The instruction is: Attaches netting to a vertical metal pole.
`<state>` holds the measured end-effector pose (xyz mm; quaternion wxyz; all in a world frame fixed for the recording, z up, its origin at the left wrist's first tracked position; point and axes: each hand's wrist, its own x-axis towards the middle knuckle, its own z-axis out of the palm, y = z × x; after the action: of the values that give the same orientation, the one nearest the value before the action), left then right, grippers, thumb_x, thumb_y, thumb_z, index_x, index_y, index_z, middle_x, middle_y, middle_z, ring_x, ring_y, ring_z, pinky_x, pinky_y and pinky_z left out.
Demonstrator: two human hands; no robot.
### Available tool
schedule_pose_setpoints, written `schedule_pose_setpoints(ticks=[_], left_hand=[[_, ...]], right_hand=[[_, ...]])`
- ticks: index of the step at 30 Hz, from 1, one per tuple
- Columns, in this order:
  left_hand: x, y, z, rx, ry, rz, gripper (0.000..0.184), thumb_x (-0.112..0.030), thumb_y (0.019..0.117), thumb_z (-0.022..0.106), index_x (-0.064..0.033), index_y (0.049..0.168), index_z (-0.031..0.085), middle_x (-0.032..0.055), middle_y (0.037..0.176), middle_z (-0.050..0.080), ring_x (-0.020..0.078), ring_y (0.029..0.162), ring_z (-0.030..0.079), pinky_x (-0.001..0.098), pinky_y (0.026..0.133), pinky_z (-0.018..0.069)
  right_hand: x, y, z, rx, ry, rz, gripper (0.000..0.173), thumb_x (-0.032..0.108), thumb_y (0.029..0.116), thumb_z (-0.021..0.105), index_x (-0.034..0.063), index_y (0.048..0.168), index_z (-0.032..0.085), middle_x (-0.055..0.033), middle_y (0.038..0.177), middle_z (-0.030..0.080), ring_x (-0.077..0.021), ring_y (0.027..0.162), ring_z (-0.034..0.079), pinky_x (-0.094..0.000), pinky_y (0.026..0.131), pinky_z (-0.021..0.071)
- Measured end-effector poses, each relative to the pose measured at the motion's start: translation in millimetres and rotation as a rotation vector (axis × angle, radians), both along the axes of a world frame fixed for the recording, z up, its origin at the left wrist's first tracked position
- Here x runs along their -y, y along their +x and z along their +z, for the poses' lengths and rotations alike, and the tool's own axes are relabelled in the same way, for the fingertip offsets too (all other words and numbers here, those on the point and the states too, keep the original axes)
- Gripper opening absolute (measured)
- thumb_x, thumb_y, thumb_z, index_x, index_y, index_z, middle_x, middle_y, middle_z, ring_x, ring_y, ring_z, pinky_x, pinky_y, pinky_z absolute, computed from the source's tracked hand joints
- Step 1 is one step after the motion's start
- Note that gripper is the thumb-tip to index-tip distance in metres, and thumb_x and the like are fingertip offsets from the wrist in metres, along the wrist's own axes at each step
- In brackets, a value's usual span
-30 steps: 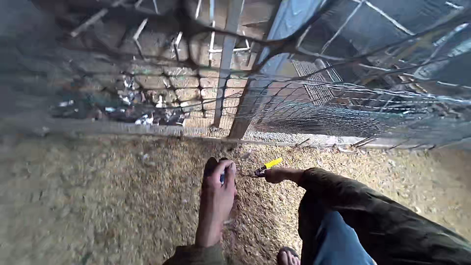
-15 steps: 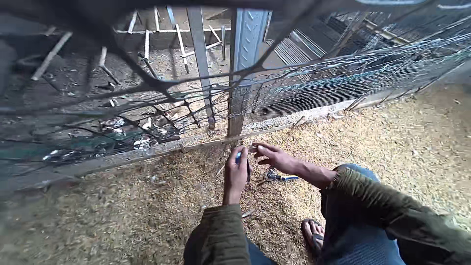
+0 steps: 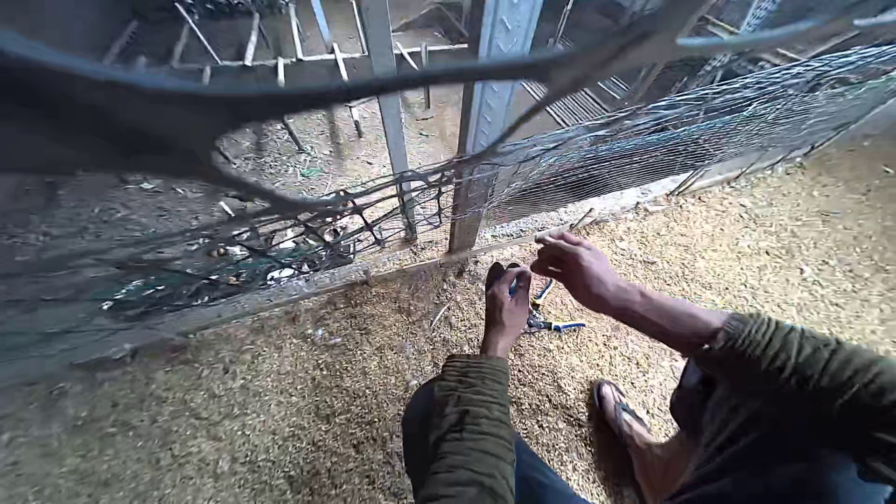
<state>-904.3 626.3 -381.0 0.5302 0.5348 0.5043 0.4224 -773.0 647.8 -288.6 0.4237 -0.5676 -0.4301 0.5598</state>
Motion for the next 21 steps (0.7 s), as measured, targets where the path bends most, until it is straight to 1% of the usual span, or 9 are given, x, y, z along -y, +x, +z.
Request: schedule_pose_setpoints(ticks=[2,5,7,9,11,13,16,19,21], left_hand=[[-0.7,6.3,0.2,0.049,-0.081,-0.048,0.034,-0.026,0.1089,0.050,-0.0027,0.129,0.064,0.0120,0.100,0.067,0.0149,0.066,0.063,0.0341,0.063,0.0569],[-4.8,7.9,-7.0,0.114,-0.219,-0.049,0.035,-0.027,0.1100,0.048,-0.0050,0.136,0.057,0.0120,0.098,0.065,0.0163,0.065,0.062,0.0348,0.062,0.0574],[-4.8,4.6,-10.1,0.135,-0.326,0.027,0.042,-0.027,0.1105,0.047,-0.0109,0.150,0.048,0.0134,0.091,0.062,0.0183,0.061,0.060,0.0360,0.056,0.0551],[-4.7,-2.0,-14.8,0.128,-0.396,0.120,0.053,-0.028,0.1100,0.048,-0.0184,0.160,0.033,0.0162,0.097,0.063,0.0196,0.061,0.059,0.0378,0.056,0.0541],[-5.3,-8.2,-21.6,0.081,-0.419,0.221,0.061,-0.029,0.1088,0.051,-0.0210,0.163,0.025,0.0204,0.105,0.063,0.0222,0.064,0.060,0.0407,0.059,0.0546],[-5.2,-16.0,-22.8,0.001,-0.418,0.308,0.066,-0.028,0.1086,0.052,-0.0189,0.164,0.017,0.0235,0.116,0.063,0.0244,0.069,0.064,0.0423,0.064,0.0562],[-2.3,-29.7,-22.2,-0.044,-0.424,0.408,0.069,-0.024,0.1077,0.054,-0.0144,0.164,0.015,0.0272,0.137,0.055,0.0305,0.088,0.068,0.0480,0.078,0.0572],[0.6,-34.4,-23.7,-0.034,-0.425,0.534,0.067,-0.026,0.1081,0.054,-0.0149,0.163,0.017,0.0239,0.112,0.062,0.0246,0.067,0.064,0.0421,0.063,0.0568],[0.4,-39.9,-24.1,-0.044,-0.392,0.621,0.066,-0.025,0.1080,0.054,-0.0141,0.162,0.019,0.0233,0.107,0.062,0.0236,0.064,0.063,0.0414,0.061,0.0559]], right_hand=[[-19.4,1.3,5.0,0.040,-0.023,0.026,0.016,0.017,0.1096,0.046,0.0068,0.111,0.058,0.0030,0.074,0.051,-0.0083,0.061,0.053,-0.0291,0.066,0.0531],[-51.4,-4.8,-12.8,0.028,-0.091,0.044,0.022,0.021,0.1089,0.045,0.0078,0.117,0.062,0.0056,0.061,0.040,-0.0057,0.045,0.036,-0.0232,0.044,0.0380],[-70.1,-11.5,-39.6,0.004,-0.141,0.068,0.028,0.019,0.1087,0.040,0.0065,0.123,0.060,0.0062,0.059,0.036,-0.0055,0.044,0.033,-0.0230,0.043,0.0339],[-87.0,-23.4,-73.3,-0.093,-0.216,0.047,0.027,0.020,0.1086,0.039,0.0082,0.123,0.059,0.0068,0.059,0.035,-0.0052,0.044,0.032,-0.0227,0.043,0.0321],[-104.7,-42.1,-101.3,-0.258,-0.294,-0.035,0.020,0.024,0.1079,0.044,0.0111,0.103,0.058,0.0064,0.056,0.034,-0.0056,0.042,0.031,-0.0227,0.041,0.0308],[-121.8,-67.2,-117.4,-0.443,-0.356,-0.076,0.029,0.027,0.1072,0.046,0.0147,0.081,0.048,0.0064,0.051,0.032,-0.0051,0.038,0.029,-0.0210,0.037,0.0300],[-135.4,-101.4,-134.7,-0.706,-0.391,-0.018,0.029,0.027,0.1076,0.044,0.0150,0.082,0.048,0.0068,0.050,0.032,-0.0045,0.036,0.031,-0.0200,0.036,0.0330],[-146.9,-119.0,-151.4,-0.917,-0.418,0.029,0.031,0.030,0.1095,0.037,0.0174,0.084,0.048,0.0083,0.051,0.032,-0.0025,0.036,0.029,-0.0171,0.035,0.0283],[-158.1,-128.0,-158.9,-1.069,-0.424,-0.025,0.040,0.030,0.1099,0.033,0.0176,0.074,0.044,0.0076,0.048,0.032,-0.0032,0.035,0.029,-0.0172,0.035,0.0274]])
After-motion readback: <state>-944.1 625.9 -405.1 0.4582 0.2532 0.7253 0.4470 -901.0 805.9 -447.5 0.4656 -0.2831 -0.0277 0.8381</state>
